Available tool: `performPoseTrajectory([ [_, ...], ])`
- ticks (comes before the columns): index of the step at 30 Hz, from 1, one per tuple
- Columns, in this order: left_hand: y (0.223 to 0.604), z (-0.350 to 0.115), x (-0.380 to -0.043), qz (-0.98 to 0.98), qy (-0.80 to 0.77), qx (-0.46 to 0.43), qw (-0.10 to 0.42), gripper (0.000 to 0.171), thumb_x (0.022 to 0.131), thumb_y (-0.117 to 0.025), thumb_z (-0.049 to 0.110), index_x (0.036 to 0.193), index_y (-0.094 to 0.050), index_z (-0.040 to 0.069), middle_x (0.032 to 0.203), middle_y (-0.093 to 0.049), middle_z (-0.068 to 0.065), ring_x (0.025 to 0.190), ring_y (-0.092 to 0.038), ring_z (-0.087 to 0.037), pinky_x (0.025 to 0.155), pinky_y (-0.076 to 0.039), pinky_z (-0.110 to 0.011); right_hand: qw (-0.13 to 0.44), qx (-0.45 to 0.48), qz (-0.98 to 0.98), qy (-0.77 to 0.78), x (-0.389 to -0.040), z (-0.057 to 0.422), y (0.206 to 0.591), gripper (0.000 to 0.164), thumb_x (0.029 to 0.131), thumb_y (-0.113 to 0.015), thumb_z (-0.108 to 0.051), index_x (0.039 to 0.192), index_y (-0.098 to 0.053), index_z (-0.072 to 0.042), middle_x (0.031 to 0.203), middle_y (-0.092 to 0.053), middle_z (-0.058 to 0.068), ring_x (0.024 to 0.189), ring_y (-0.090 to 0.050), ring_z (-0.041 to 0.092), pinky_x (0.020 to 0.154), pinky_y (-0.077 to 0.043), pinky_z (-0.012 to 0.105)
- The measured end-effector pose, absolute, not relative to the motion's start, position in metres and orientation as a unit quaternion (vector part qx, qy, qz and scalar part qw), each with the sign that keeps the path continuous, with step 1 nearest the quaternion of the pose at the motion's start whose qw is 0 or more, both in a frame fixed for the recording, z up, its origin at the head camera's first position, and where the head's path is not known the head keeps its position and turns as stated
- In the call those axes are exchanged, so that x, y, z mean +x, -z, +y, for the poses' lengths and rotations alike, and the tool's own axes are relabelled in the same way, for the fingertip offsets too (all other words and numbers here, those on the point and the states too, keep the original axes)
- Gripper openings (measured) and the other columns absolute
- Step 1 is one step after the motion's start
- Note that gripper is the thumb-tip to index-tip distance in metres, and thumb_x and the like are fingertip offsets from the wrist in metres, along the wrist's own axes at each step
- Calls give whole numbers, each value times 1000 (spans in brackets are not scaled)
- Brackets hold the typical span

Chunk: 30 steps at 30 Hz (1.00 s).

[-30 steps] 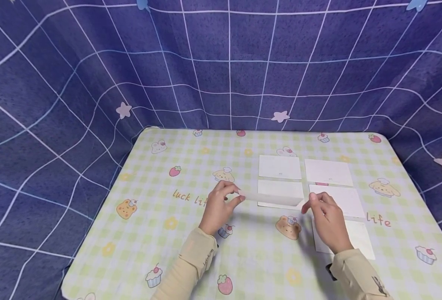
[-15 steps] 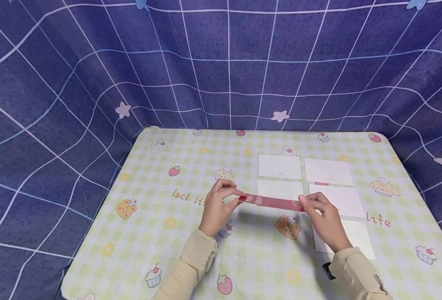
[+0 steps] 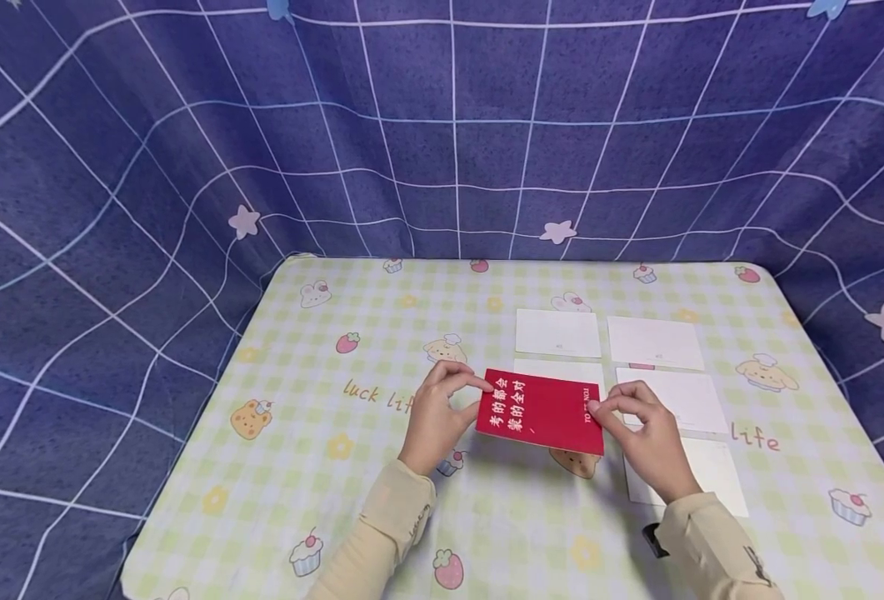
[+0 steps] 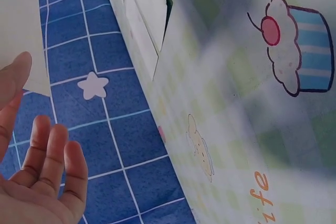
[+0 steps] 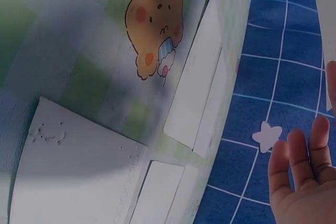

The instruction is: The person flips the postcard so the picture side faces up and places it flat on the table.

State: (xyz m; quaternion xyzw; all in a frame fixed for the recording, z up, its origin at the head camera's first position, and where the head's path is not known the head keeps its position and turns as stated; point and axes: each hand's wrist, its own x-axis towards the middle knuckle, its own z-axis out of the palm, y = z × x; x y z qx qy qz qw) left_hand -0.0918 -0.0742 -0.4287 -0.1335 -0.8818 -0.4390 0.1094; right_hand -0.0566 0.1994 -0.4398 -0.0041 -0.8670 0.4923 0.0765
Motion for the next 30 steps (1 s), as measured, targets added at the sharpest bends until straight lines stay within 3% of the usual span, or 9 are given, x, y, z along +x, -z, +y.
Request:
performPoseTrajectory([
  [8, 427, -73, -91, -913, 391, -100, 65, 27, 81, -86, 10, 104, -74, 15, 113, -63, -4, 107, -63, -25, 88, -52, -44, 99, -10, -865, -493, -58, 198, 440, 26, 96, -71, -19, 72, -71, -7, 103, -57, 5, 100, -48, 11, 90, -37, 38],
  [15, 427, -74, -91, -907, 409, -102, -3, 24, 92, -65, 2, 111, -76, 13, 120, -63, -5, 107, -62, -25, 84, -50, -44, 95, -14, -862, -498, -58, 199, 440, 29, 96, -71, -21, 71, -70, -7, 103, -57, 7, 100, -48, 12, 91, -35, 39],
  [18, 426, -74, -91, -898, 429, -93, -15, 21, 95, -60, 7, 108, -75, 13, 118, -64, -3, 105, -61, -24, 84, -48, -43, 96, -17, -861, -499, -58, 199, 440, 29, 95, -72, -20, 70, -69, -7, 103, -56, 7, 100, -48, 13, 91, -35, 38],
  [24, 425, -69, -92, -903, 421, -91, -9, 24, 98, -67, 33, 106, -74, 13, 107, -66, -2, 97, -63, -22, 82, -50, -40, 94, -19, -860, -501, -58, 198, 440, 31, 96, -71, -23, 70, -69, -7, 104, -56, 7, 101, -48, 14, 91, -35, 39],
  [30, 424, -66, -92, -909, 408, -88, 3, 22, 94, -74, 34, 101, -73, 13, 97, -66, -2, 90, -63, -20, 77, -50, -35, 99, -16, -865, -492, -58, 198, 441, 28, 96, -71, -21, 71, -70, -7, 103, -57, 7, 100, -49, 16, 91, -37, 41],
])
